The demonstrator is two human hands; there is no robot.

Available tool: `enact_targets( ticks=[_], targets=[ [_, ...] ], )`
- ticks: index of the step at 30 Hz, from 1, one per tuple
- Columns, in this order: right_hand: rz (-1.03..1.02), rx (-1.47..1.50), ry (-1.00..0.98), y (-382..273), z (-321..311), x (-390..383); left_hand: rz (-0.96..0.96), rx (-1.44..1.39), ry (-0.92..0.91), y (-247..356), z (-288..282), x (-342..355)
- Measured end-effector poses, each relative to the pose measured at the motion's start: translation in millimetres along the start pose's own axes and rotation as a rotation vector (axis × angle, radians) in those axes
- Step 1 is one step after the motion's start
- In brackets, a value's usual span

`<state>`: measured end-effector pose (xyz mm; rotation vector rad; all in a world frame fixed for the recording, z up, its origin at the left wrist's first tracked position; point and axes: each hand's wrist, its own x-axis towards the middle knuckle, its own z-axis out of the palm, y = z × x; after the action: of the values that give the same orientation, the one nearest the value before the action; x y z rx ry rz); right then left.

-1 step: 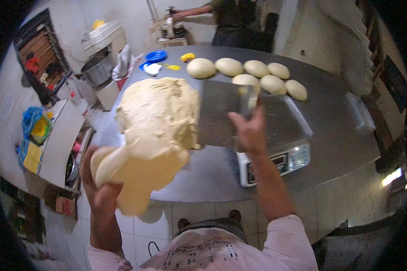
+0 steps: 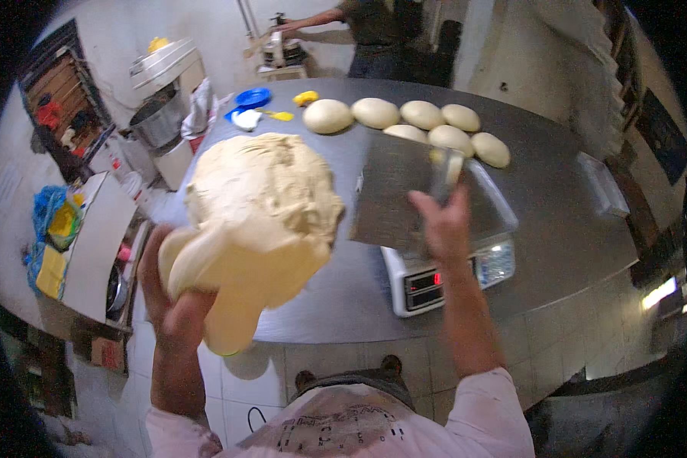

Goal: The person uses a metal bench scraper to cut portions of dough from a large mass, weighs each portion on a digital scale, and shapes them into round balls by hand on a metal table.

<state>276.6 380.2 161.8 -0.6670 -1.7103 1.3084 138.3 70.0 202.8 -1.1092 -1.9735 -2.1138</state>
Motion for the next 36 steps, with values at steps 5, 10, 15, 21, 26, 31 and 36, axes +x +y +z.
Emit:
enact_targets(
  ticks=[5, 10, 15, 21, 26, 31, 36],
  targets=[
    [-0.048, -0.025, 0.391, 28, -212, -7, 0.276, 0.037, -0.148, 23, 197, 64],
    [0.171, 0.016, 0.603, 84, -327, -12, 0.484, 0.549, -0.328, -49, 339, 85],
    [0.498, 0.249, 0.486, 152, -370, -9, 0.406, 0.971, -0.971, -89, 390, 64],
    [0.417, 0.603, 0.038, 188, -326, 11, 0.204, 0.516, -0.053, -84, 321, 38],
    [0.568, 0.559, 0.131, 197, -272, 18, -0.689, -0.064, 0.049, -118, 278, -46],
    [0.636, 0.735, 0.191, 173, -246, -13, -0.791, -0.243, 0.04, -127, 267, -66],
    [0.734, 0.656, 0.375, 152, -219, -46, -0.865, -0.201, 0.023, -121, 243, -55]
  ],
)
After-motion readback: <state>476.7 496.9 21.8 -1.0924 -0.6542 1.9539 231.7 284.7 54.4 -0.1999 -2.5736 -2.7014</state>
